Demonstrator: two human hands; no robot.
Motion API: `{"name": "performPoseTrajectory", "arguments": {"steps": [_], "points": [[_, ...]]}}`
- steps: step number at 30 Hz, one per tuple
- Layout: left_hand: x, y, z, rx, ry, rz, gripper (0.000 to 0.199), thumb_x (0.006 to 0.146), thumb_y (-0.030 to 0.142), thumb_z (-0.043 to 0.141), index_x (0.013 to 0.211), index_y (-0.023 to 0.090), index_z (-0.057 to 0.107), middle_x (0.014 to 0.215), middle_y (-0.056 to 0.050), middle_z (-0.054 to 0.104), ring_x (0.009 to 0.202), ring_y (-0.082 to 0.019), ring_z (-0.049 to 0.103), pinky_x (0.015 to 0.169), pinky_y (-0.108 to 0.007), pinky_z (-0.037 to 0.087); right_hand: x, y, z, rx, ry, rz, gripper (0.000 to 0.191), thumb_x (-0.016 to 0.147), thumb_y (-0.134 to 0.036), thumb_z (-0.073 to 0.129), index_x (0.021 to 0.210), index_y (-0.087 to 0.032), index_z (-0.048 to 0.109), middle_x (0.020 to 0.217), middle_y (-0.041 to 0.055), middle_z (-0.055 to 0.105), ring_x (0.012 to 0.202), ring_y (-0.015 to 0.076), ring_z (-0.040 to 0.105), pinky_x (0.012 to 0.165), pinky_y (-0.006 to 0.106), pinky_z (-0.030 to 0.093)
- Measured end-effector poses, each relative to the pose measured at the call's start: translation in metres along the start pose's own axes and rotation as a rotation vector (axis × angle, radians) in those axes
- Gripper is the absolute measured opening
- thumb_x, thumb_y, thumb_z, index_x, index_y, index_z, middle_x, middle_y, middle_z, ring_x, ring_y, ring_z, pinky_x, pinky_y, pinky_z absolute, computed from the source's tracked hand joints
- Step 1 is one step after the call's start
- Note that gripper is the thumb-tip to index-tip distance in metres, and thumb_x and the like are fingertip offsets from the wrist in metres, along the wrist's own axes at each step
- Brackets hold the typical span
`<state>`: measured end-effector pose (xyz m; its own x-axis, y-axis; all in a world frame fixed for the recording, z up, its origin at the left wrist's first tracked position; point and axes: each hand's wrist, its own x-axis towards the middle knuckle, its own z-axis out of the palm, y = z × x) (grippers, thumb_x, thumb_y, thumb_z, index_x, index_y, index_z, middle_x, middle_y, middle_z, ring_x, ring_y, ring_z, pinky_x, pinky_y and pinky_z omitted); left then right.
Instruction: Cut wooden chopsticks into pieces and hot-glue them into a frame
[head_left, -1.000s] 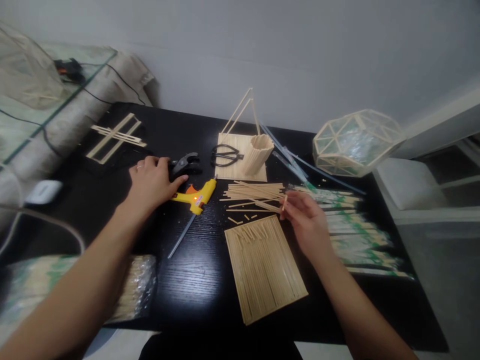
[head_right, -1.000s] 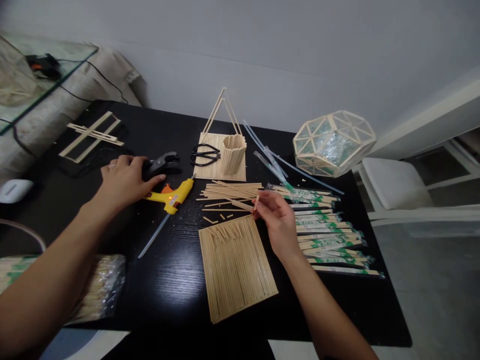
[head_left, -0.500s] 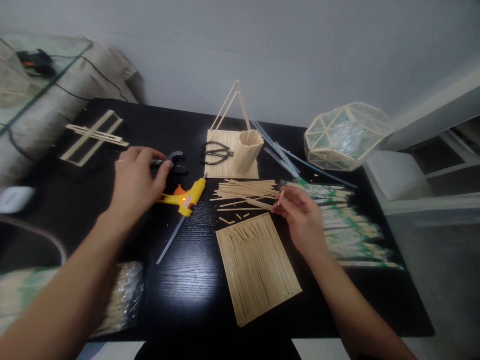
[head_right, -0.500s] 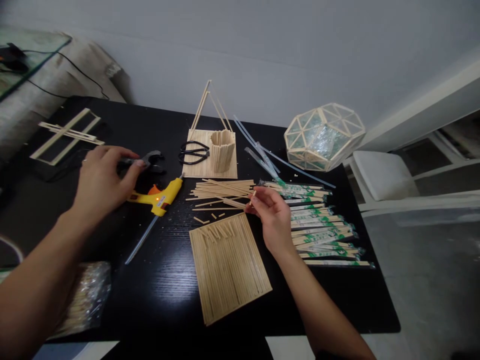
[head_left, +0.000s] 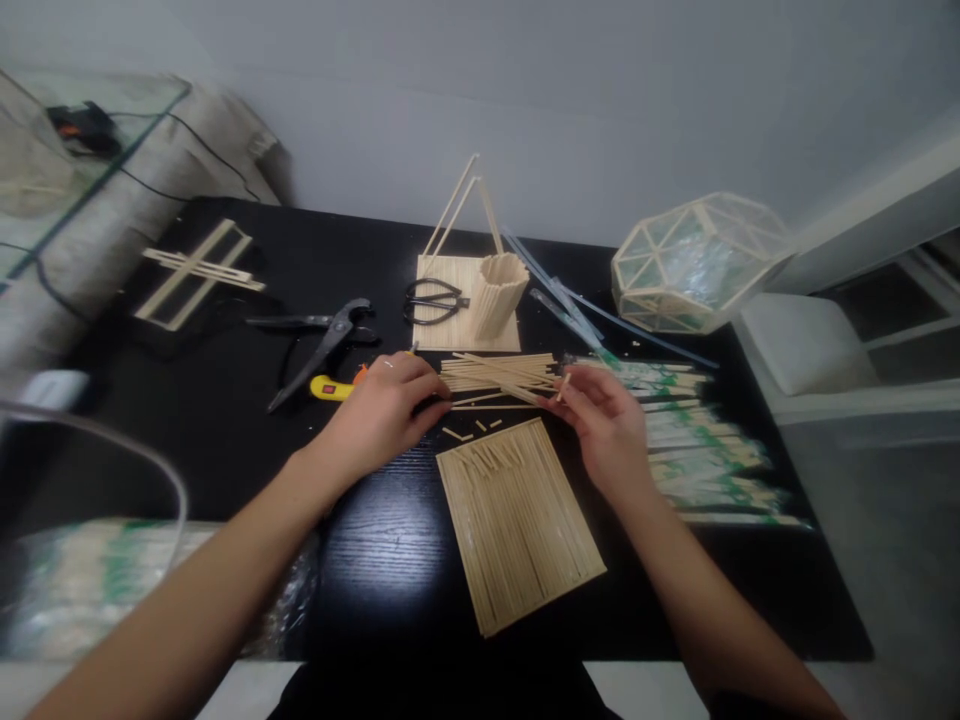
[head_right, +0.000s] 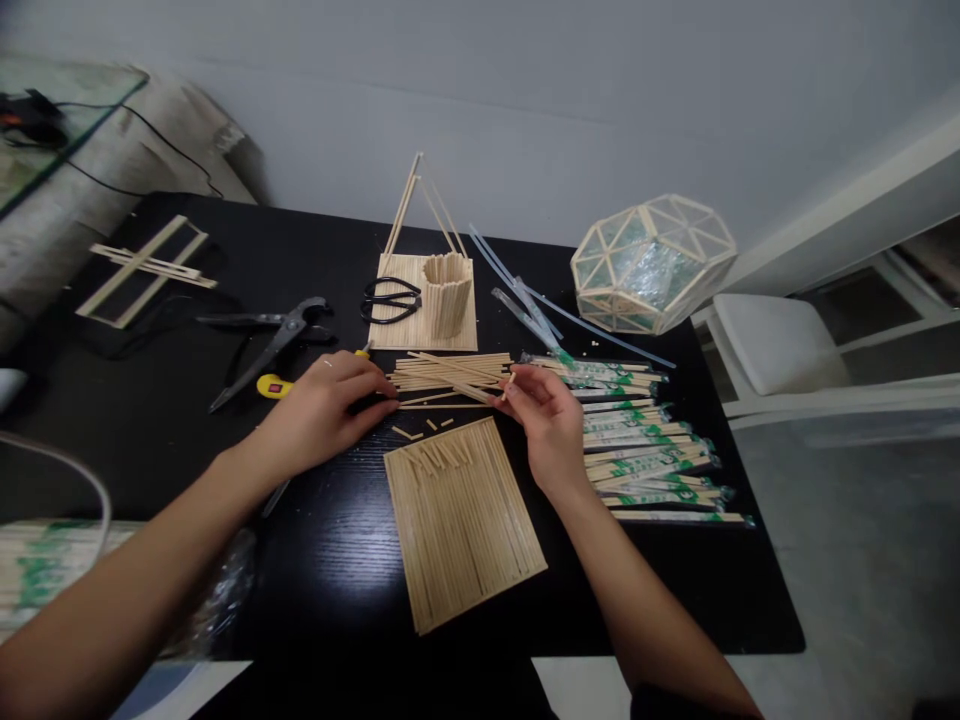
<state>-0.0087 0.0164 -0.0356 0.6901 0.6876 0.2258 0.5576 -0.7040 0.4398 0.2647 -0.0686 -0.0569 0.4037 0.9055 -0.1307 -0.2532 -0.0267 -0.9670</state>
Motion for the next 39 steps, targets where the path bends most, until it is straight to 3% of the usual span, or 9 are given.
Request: {"name": "performPoseTrajectory", "arguments": {"steps": [7,17,25,33,39], "points": [[0.005,0.005,0.016,0.084,-0.097,0.068,0.019,0.103,0.027,0.06,0.094,0.018,0.074,0.095,-0.009,0.07,0.09,-0.026,0.062,0.086,-0.042,0.046,-0.001,0.0,0.002,0.012,-0.019,0.005,0.026,0.078,-0.032,0.09,0.098,-0.026,0.075,0.097,0.001,0.071,0.094,0.0198,0.07,0.091,0.045,0.067],[0.006,0.009,0.018,0.194,-0.164,0.047,0.019,0.104,0.021,0.056,0.093,0.015,0.07,0.095,-0.011,0.069,0.09,-0.029,0.06,0.082,-0.042,0.045,0.002,0.004,0.001,0.025,-0.007,-0.004,0.03,0.074,-0.035,0.092,0.098,-0.026,0.075,0.092,-0.0011,0.073,0.09,0.0182,0.073,0.088,0.039,0.066],[0.004,0.005,0.012,0.142,-0.009,0.003,0.014,0.104,0.014,0.053,0.094,0.018,0.063,0.089,-0.008,0.069,0.085,-0.027,0.059,0.076,-0.038,0.038,0.004,0.001,0.001,0.007,0.01,-0.071,0.024,0.077,-0.03,0.088,0.097,-0.025,0.075,0.088,-0.0015,0.075,0.076,0.0155,0.071,0.083,0.036,0.062],[0.001,-0.001,0.005,0.011,-0.117,0.079,0.012,0.102,0.024,0.063,0.091,0.02,0.066,0.09,-0.004,0.072,0.087,-0.024,0.063,0.083,-0.037,0.039,0.004,-0.001,0.002,0.005,0.023,-0.078,0.024,0.076,-0.027,0.086,0.096,-0.025,0.073,0.086,-0.0022,0.074,0.075,0.0148,0.07,0.079,0.033,0.06],[0.002,-0.003,0.005,0.09,-0.025,0.061,0.016,0.104,0.022,0.058,0.094,0.019,0.07,0.092,-0.006,0.073,0.088,-0.025,0.062,0.082,-0.038,0.041,0.004,0.001,0.001,-0.021,0.006,-0.094,0.023,0.078,-0.027,0.084,0.097,-0.025,0.073,0.087,-0.0015,0.075,0.076,0.0152,0.071,0.081,0.034,0.06]]}}
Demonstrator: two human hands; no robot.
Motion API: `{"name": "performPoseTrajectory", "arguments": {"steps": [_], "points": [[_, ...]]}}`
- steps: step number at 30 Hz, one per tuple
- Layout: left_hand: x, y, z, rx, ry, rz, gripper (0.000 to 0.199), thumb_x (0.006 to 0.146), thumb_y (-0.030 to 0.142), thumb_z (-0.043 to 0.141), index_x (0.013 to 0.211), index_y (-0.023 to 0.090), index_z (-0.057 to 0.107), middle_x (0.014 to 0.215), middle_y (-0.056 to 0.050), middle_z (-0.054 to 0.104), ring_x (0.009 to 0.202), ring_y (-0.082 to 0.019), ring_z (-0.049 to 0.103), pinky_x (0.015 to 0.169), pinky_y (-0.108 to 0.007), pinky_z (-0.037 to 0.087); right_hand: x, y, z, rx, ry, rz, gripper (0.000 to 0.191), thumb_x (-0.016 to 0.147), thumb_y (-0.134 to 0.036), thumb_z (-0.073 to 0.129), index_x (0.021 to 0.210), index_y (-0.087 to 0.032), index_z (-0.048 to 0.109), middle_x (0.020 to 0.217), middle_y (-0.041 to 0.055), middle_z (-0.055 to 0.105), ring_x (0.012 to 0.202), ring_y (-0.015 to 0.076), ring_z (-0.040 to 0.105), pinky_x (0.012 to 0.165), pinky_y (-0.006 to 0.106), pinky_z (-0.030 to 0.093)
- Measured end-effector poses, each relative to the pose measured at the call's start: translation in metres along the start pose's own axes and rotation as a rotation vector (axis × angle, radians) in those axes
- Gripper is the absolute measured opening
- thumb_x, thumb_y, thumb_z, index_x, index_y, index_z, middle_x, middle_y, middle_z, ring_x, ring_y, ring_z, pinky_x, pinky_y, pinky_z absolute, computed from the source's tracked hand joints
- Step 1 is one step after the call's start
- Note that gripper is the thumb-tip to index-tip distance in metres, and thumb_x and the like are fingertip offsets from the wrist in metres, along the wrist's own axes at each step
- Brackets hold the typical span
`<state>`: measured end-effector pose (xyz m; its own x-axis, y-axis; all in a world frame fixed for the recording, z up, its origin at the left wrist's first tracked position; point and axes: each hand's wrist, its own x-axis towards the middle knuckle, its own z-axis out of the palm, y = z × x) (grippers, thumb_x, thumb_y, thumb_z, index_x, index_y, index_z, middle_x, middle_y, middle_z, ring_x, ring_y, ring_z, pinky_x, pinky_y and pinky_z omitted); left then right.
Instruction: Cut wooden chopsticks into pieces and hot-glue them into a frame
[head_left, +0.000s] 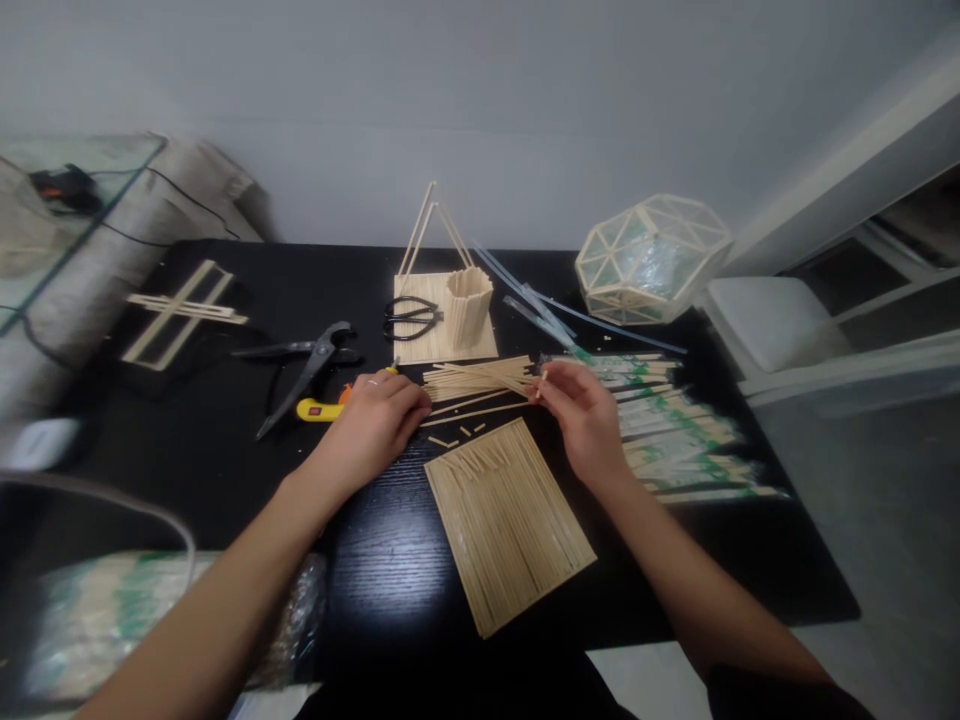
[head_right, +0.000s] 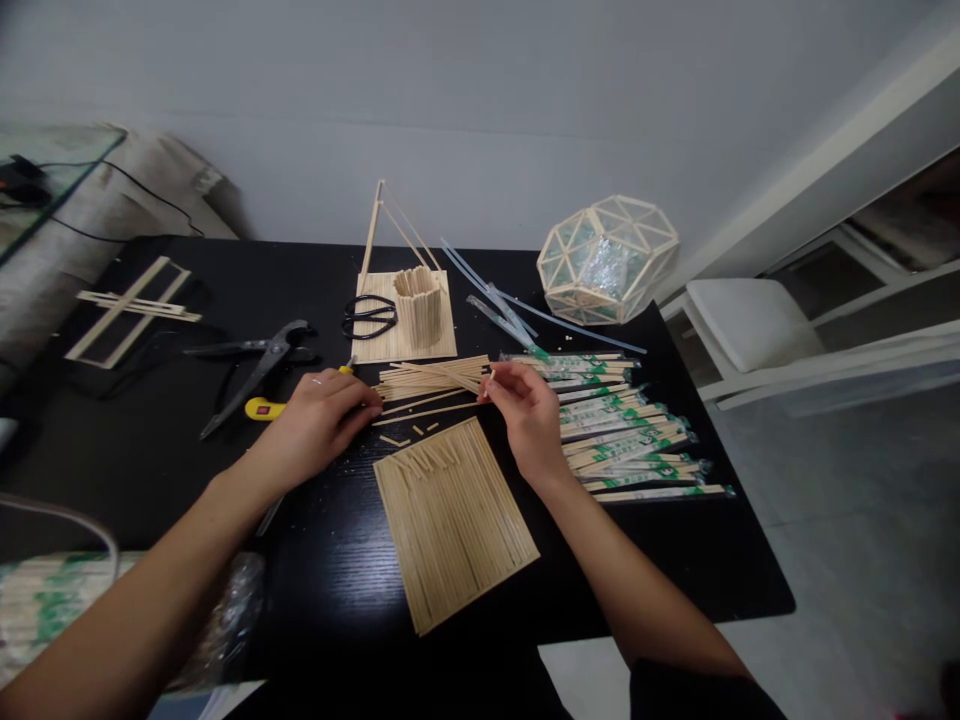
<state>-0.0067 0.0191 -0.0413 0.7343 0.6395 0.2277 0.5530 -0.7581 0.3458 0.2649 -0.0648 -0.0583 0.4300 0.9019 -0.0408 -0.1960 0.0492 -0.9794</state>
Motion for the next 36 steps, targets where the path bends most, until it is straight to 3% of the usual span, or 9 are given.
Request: {"name": "performPoseTrajectory", "arguments": {"steps": [4,10,19,26,32,36], "points": [[0.001,0.0,0.004,0.043,0.029,-0.004,0.016,0.103,0.02,0.058,0.094,0.019,0.071,0.093,-0.007,0.075,0.088,-0.026,0.062,0.082,-0.039,0.043,0.0,0.0,0.0,-0.055,-0.002,-0.023,0.022,0.08,-0.03,0.083,0.098,-0.025,0.072,0.088,-0.0005,0.076,0.078,0.0168,0.072,0.081,0.037,0.062],[0.005,0.004,0.011,0.089,-0.028,-0.054,0.007,0.099,0.024,0.068,0.096,0.02,0.073,0.097,-0.007,0.075,0.094,-0.028,0.062,0.084,-0.041,0.042,0.0,0.002,0.001,-0.123,0.006,-0.105,0.022,0.081,-0.032,0.084,0.098,-0.024,0.071,0.09,0.0001,0.074,0.076,0.0172,0.073,0.078,0.036,0.065],[0.006,0.01,0.013,0.217,-0.018,-0.117,0.015,0.102,0.021,0.059,0.095,0.018,0.071,0.101,-0.013,0.071,0.099,-0.032,0.057,0.086,-0.044,0.039,-0.007,0.014,0.002,-0.268,-0.031,-0.255,0.019,0.093,-0.038,0.077,0.106,-0.026,0.07,0.096,0.0019,0.072,0.081,0.0179,0.074,0.08,0.036,0.067],[0.007,0.016,0.01,0.219,-0.013,-0.101,0.011,0.1,0.024,0.064,0.097,0.018,0.074,0.104,-0.013,0.071,0.099,-0.032,0.056,0.084,-0.045,0.041,-0.01,0.015,0.006,-0.228,-0.052,-0.188,0.026,0.09,-0.044,0.08,0.104,-0.025,0.07,0.094,0.0017,0.071,0.083,0.0187,0.073,0.078,0.037,0.068],[0.006,0.018,0.018,0.286,-0.041,-0.139,0.019,0.102,0.022,0.056,0.093,0.018,0.072,0.1,-0.016,0.069,0.098,-0.035,0.055,0.082,-0.047,0.041,-0.007,0.017,0.006,-0.196,-0.047,-0.15,0.03,0.087,-0.046,0.082,0.103,-0.025,0.07,0.092,0.001,0.07,0.081,0.018,0.073,0.079,0.037,0.068],[0.007,0.021,0.014,0.314,-0.086,-0.118,0.022,0.102,0.017,0.049,0.097,0.014,0.07,0.103,-0.02,0.068,0.1,-0.038,0.055,0.085,-0.051,0.042,-0.006,0.016,0.005,-0.214,-0.034,-0.153,0.029,0.087,-0.044,0.082,0.103,-0.024,0.07,0.093,0.0013,0.072,0.079,0.0174,0.073,0.079,0.036,0.066]]}}
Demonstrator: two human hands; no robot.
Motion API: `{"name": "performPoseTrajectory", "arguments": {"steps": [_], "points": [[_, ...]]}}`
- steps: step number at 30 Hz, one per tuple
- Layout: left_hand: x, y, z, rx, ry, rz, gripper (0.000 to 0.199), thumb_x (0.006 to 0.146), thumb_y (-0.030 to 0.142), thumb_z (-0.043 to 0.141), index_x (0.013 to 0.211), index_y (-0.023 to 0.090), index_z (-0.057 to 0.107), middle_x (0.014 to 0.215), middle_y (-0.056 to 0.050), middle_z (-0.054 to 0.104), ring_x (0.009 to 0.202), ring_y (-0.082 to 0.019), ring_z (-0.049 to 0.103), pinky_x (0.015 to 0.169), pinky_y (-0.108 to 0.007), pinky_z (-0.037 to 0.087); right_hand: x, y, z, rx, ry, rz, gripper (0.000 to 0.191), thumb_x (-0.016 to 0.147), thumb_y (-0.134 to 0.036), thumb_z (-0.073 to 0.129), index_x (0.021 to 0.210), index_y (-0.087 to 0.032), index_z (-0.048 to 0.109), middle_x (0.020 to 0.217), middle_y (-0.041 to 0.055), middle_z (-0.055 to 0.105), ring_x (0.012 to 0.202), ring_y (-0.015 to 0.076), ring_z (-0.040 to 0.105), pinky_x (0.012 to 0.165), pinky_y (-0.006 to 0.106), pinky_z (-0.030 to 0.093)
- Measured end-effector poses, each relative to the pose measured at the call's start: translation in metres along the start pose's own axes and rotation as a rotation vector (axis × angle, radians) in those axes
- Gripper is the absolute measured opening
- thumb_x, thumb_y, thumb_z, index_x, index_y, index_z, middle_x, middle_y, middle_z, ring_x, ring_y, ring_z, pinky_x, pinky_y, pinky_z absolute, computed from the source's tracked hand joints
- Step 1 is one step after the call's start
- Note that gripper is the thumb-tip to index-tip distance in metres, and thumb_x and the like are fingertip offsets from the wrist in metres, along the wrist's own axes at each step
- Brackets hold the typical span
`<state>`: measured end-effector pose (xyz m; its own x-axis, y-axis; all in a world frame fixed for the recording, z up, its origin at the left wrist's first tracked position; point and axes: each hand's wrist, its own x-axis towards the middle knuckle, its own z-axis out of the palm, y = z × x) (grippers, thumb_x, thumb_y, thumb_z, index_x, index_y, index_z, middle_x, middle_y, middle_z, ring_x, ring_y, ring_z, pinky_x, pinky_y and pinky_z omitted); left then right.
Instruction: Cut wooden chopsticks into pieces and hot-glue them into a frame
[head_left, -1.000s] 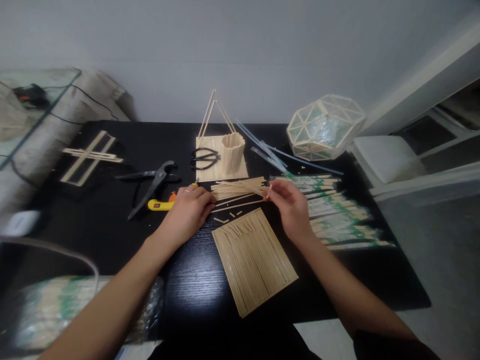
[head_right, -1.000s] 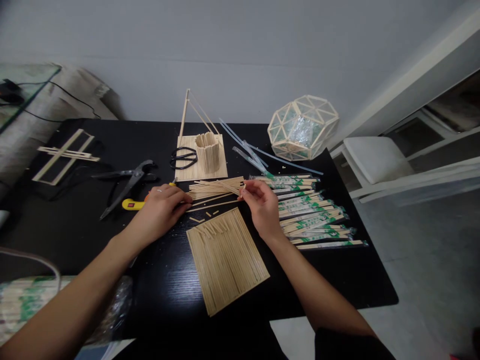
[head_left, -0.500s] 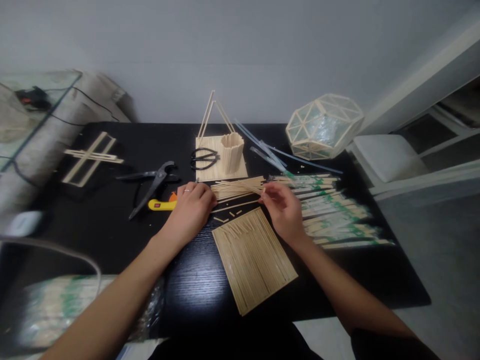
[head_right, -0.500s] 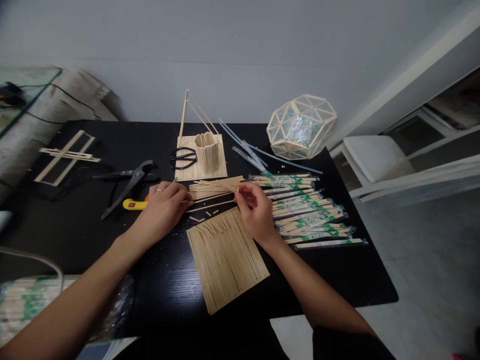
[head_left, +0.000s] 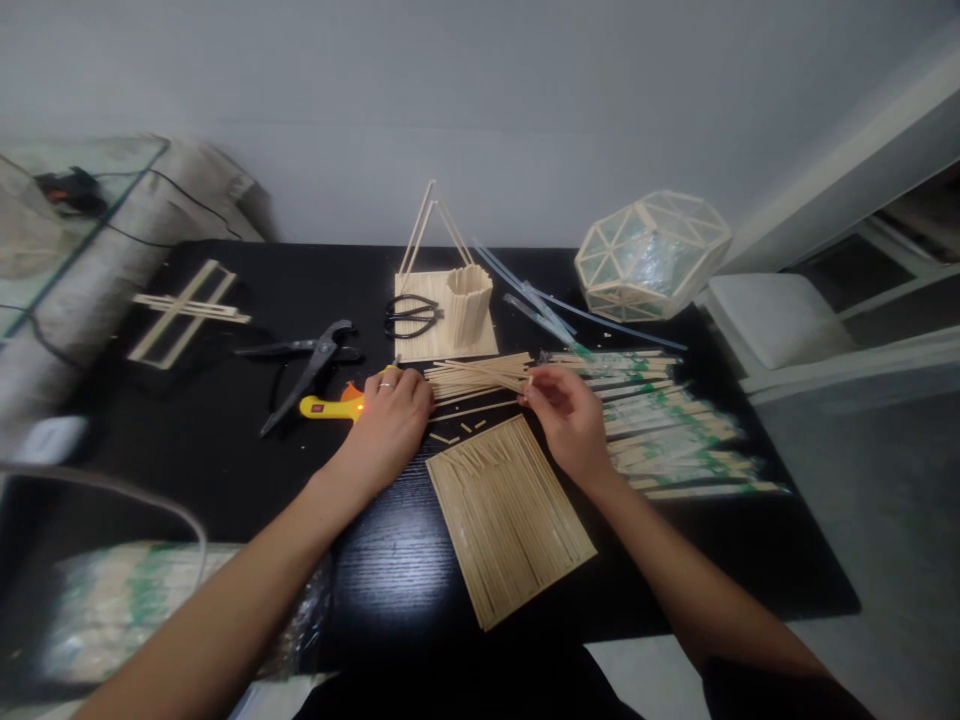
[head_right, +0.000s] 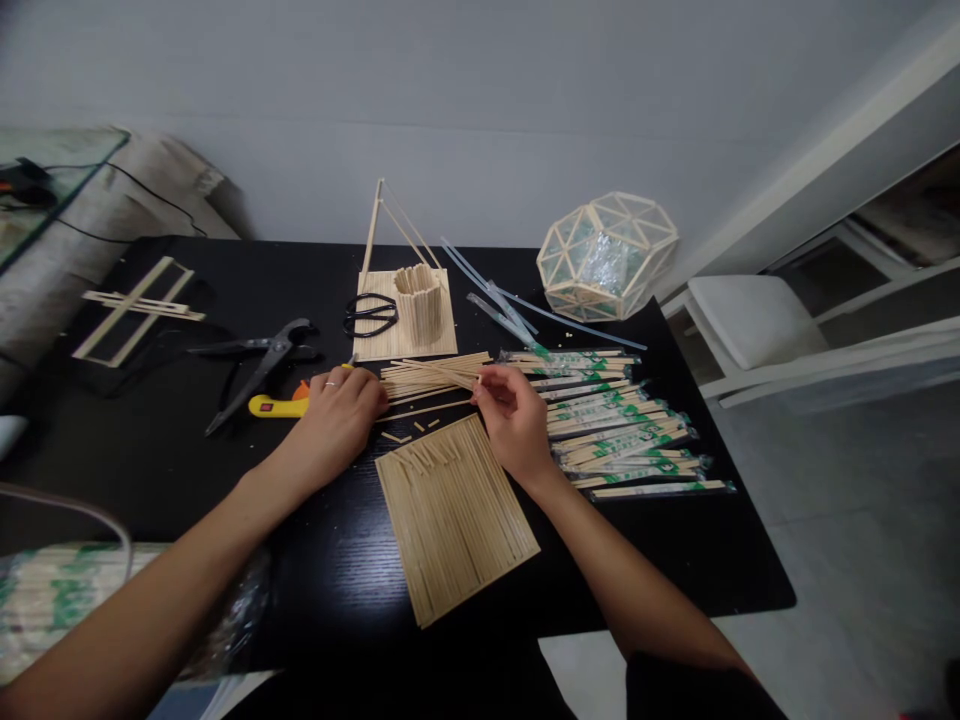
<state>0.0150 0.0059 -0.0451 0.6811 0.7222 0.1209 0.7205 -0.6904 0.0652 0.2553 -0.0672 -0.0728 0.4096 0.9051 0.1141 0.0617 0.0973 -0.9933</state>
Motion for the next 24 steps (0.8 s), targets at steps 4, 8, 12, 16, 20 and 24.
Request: {"name": "performPoseTrajectory", "arguments": {"steps": [4,8,12,16,20,24], "points": [[-0.001,-0.006,-0.007,-0.093,0.073,-0.049,0.021,0.104,0.016,0.046,0.099,0.016,0.066,0.102,-0.017,0.07,0.098,-0.036,0.057,0.087,-0.05,0.042,0.001,-0.001,-0.001,0.017,0.002,-0.001,0.026,0.087,-0.042,0.083,0.102,-0.024,0.07,0.091,0.0008,0.071,0.079,0.0171,0.073,0.079,0.035,0.066],[-0.002,-0.011,-0.01,-0.252,0.175,-0.084,0.017,0.105,0.018,0.046,0.1,0.019,0.062,0.093,-0.01,0.07,0.09,-0.029,0.059,0.085,-0.044,0.042,0.002,0.001,-0.002,0.028,-0.007,0.014,0.028,0.086,-0.043,0.083,0.102,-0.025,0.07,0.092,0.0006,0.071,0.08,0.0175,0.073,0.081,0.036,0.066],[-0.006,-0.01,-0.018,-0.428,0.333,-0.156,0.009,0.103,0.022,0.053,0.102,0.021,0.062,0.094,-0.006,0.07,0.089,-0.024,0.063,0.083,-0.038,0.046,0.005,0.003,-0.003,0.032,-0.008,0.028,0.029,0.085,-0.043,0.083,0.102,-0.025,0.069,0.091,0.0007,0.071,0.079,0.0178,0.073,0.081,0.037,0.065],[-0.01,-0.01,-0.023,-0.615,0.561,-0.258,0.007,0.098,0.021,0.059,0.105,0.022,0.061,0.089,-0.001,0.067,0.081,-0.017,0.063,0.077,-0.032,0.049,0.006,0.003,-0.003,0.047,-0.004,0.032,0.027,0.084,-0.041,0.082,0.101,-0.025,0.069,0.09,0.0002,0.071,0.078,0.0174,0.073,0.08,0.037,0.065],[-0.01,-0.014,-0.019,-0.765,0.648,-0.337,0.01,0.095,0.018,0.059,0.104,0.023,0.061,0.084,0.002,0.061,0.074,-0.014,0.059,0.073,-0.03,0.048,0.006,0.002,-0.002,0.042,-0.007,0.032,0.028,0.084,-0.042,0.083,0.101,-0.025,0.069,0.089,0.0001,0.071,0.077,0.0177,0.072,0.08,0.037,0.065],[-0.008,-0.015,-0.016,-0.912,0.592,-0.367,0.01,0.095,0.019,0.059,0.104,0.023,0.061,0.071,0.004,0.055,0.059,-0.012,0.049,0.06,-0.027,0.04,0.005,0.0,-0.002,0.057,-0.024,0.04,0.031,0.082,-0.045,0.085,0.102,-0.026,0.07,0.09,0.0006,0.073,0.078,0.0182,0.072,0.079,0.038,0.066]]}}
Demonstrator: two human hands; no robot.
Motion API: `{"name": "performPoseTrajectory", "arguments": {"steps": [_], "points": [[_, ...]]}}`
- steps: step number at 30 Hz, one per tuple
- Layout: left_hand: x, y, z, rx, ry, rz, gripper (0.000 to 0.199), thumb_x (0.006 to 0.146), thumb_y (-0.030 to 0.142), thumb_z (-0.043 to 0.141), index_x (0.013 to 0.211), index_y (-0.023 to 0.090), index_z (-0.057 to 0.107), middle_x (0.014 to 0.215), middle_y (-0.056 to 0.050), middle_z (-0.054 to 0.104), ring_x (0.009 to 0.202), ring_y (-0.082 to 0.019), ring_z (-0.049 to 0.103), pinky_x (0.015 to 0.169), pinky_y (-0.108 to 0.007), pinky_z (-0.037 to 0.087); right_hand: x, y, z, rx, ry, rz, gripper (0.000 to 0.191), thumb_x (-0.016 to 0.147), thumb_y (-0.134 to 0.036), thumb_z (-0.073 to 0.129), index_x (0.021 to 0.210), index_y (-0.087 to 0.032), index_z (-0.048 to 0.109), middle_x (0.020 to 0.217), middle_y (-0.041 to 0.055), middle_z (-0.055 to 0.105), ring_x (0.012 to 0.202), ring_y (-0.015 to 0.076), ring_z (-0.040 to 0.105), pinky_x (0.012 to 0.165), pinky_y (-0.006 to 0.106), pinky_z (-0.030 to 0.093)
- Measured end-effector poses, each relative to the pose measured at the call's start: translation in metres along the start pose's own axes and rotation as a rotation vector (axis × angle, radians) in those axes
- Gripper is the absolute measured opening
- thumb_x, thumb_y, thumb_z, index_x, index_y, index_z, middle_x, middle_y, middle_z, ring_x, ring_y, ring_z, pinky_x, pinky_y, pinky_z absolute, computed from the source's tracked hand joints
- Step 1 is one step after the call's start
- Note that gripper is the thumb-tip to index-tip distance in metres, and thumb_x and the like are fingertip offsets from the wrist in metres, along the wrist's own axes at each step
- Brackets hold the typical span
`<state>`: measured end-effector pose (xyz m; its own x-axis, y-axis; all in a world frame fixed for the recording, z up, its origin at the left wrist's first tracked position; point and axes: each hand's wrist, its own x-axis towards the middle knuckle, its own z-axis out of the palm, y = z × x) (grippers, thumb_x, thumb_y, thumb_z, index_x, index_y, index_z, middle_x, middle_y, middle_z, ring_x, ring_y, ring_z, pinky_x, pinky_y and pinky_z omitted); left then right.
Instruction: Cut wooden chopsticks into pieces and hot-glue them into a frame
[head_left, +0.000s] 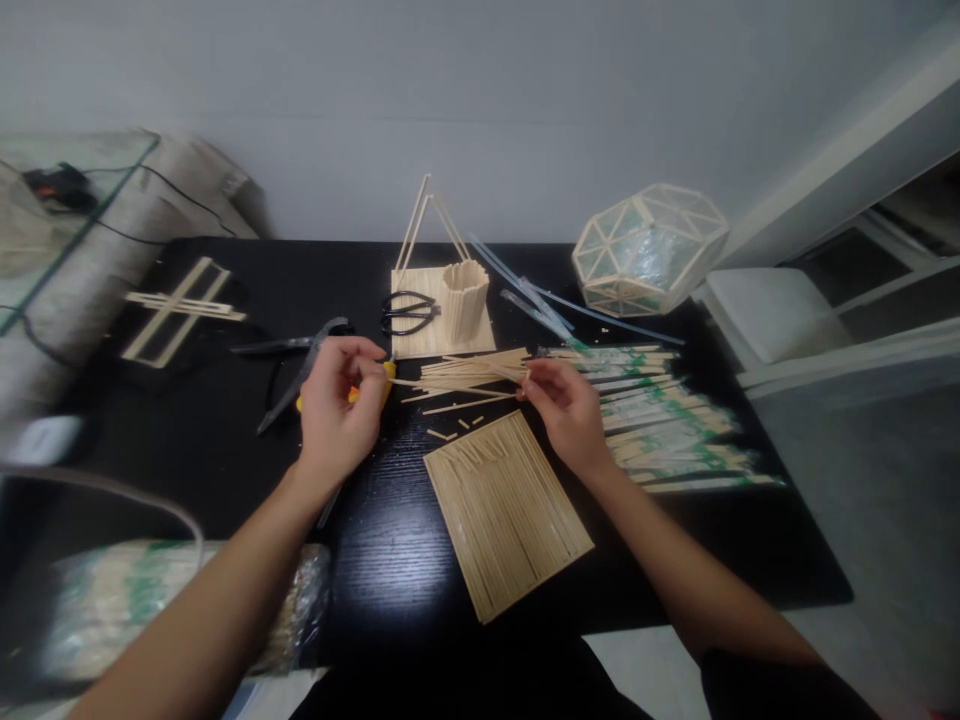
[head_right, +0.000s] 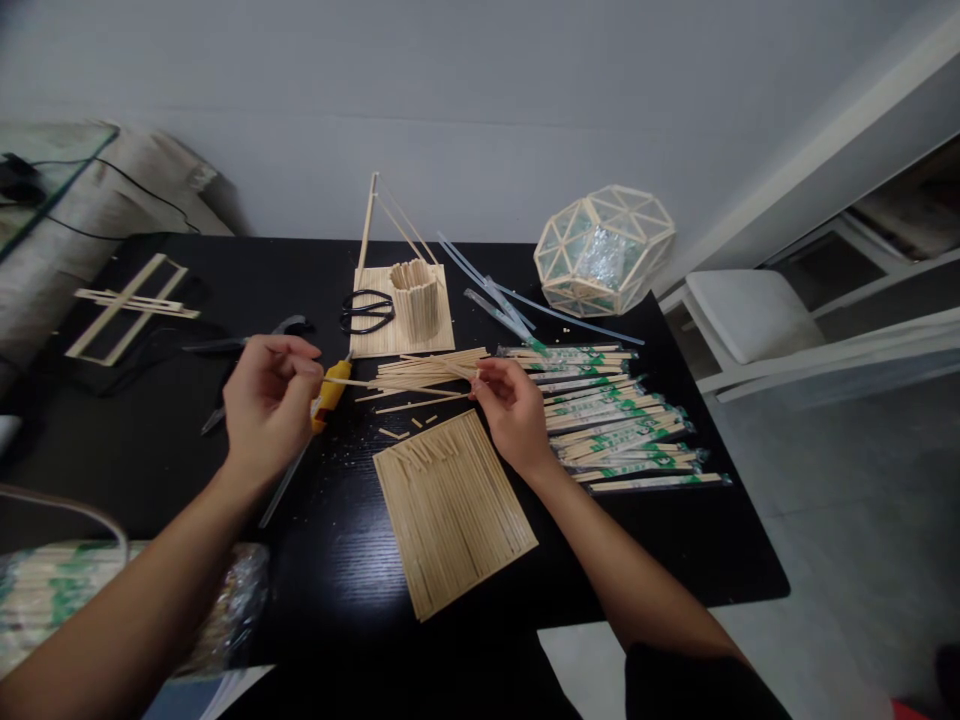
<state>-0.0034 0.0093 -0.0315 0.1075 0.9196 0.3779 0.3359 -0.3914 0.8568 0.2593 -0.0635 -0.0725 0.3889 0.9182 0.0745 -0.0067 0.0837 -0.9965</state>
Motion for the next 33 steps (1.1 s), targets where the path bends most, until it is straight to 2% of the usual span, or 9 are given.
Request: {"name": "performPoseTrajectory", "arguments": {"steps": [4,9,13,15,18,20,24,29,33], "points": [[-0.001,0.002,0.001,-0.11,-0.088,-0.089,0.011,0.096,0.025,0.064,0.106,0.024,0.06,0.059,0.008,0.044,0.05,-0.011,0.04,0.051,-0.025,0.031,-0.001,-0.005,-0.001,0.004,-0.055,0.029,0.034,0.081,-0.047,0.087,0.103,-0.024,0.074,0.091,0.0019,0.075,0.08,0.0189,0.073,0.079,0.038,0.067],[0.002,0.01,0.001,-0.248,-0.217,-0.179,0.018,0.09,0.027,0.07,0.104,0.023,0.06,0.054,0.01,0.041,0.044,-0.009,0.034,0.046,-0.023,0.024,-0.008,-0.011,0.0,-0.059,-0.212,0.049,0.027,0.085,-0.046,0.083,0.097,-0.023,0.079,0.085,0.0026,0.076,0.075,0.0184,0.072,0.077,0.037,0.065],[0.005,0.015,-0.003,-0.33,-0.344,-0.22,0.015,0.084,0.025,0.074,0.086,0.021,0.059,0.051,0.01,0.04,0.042,-0.007,0.029,0.046,-0.021,0.019,-0.014,-0.008,0.003,-0.122,-0.272,0.008,0.021,0.088,-0.041,0.08,0.1,-0.024,0.079,0.09,0.0037,0.078,0.081,0.0193,0.074,0.078,0.036,0.063],[0.006,0.016,-0.005,-0.361,-0.368,-0.245,0.019,0.081,0.024,0.075,0.079,0.021,0.056,0.051,0.008,0.043,0.042,-0.006,0.029,0.045,-0.02,0.02,-0.017,-0.007,0.004,-0.154,-0.29,-0.011,0.02,0.089,-0.038,0.078,0.105,-0.025,0.078,0.092,0.0037,0.078,0.082,0.0196,0.073,0.077,0.035,0.062],[0.007,0.015,-0.007,-0.386,-0.354,-0.281,0.022,0.077,0.022,0.077,0.076,0.021,0.055,0.052,0.007,0.047,0.042,-0.006,0.031,0.044,-0.02,0.02,-0.019,-0.009,0.005,-0.183,-0.328,-0.056,0.016,0.095,-0.032,0.071,0.109,-0.026,0.076,0.089,0.0022,0.076,0.078,0.0186,0.072,0.072,0.033,0.06],[0.008,0.014,-0.007,-0.39,-0.331,-0.295,0.023,0.075,0.021,0.077,0.076,0.021,0.054,0.051,0.008,0.047,0.041,-0.005,0.031,0.044,-0.02,0.019,-0.02,-0.013,0.006,-0.223,-0.373,-0.138,0.015,0.099,-0.026,0.062,0.102,-0.026,0.076,0.087,0.002,0.075,0.076,0.0181,0.071,0.071,0.033,0.059],[0.009,0.012,-0.008,-0.38,-0.259,-0.291,0.022,0.073,0.017,0.076,0.075,0.022,0.054,0.048,0.009,0.047,0.039,-0.006,0.033,0.043,-0.02,0.02,-0.029,-0.019,0.011,-0.371,-0.452,-0.35,0.024,0.098,-0.014,0.054,0.093,-0.025,0.074,0.091,0.0042,0.074,0.087,0.0207,0.072,0.081,0.038,0.059],[0.01,0.013,-0.008,-0.398,-0.208,-0.275,0.02,0.072,0.016,0.074,0.075,0.022,0.055,0.049,0.009,0.049,0.038,-0.006,0.035,0.042,-0.02,0.022,-0.047,-0.017,0.026,-0.569,-0.488,-0.507,0.014,0.096,-0.02,0.065,0.109,-0.021,0.071,0.105,0.0107,0.072,0.102,0.0266,0.068,0.091,0.045,0.058],[0.009,0.014,-0.007,-0.391,-0.207,-0.261,0.018,0.074,0.016,0.073,0.077,0.021,0.056,0.049,0.009,0.048,0.04,-0.006,0.036,0.044,-0.02,0.022,-0.054,-0.011,0.037,-0.695,-0.556,-0.605,0.019,0.096,-0.025,0.07,0.114,-0.017,0.069,0.111,0.0141,0.072,0.109,0.0307,0.065,0.098,0.05,0.055]]}}
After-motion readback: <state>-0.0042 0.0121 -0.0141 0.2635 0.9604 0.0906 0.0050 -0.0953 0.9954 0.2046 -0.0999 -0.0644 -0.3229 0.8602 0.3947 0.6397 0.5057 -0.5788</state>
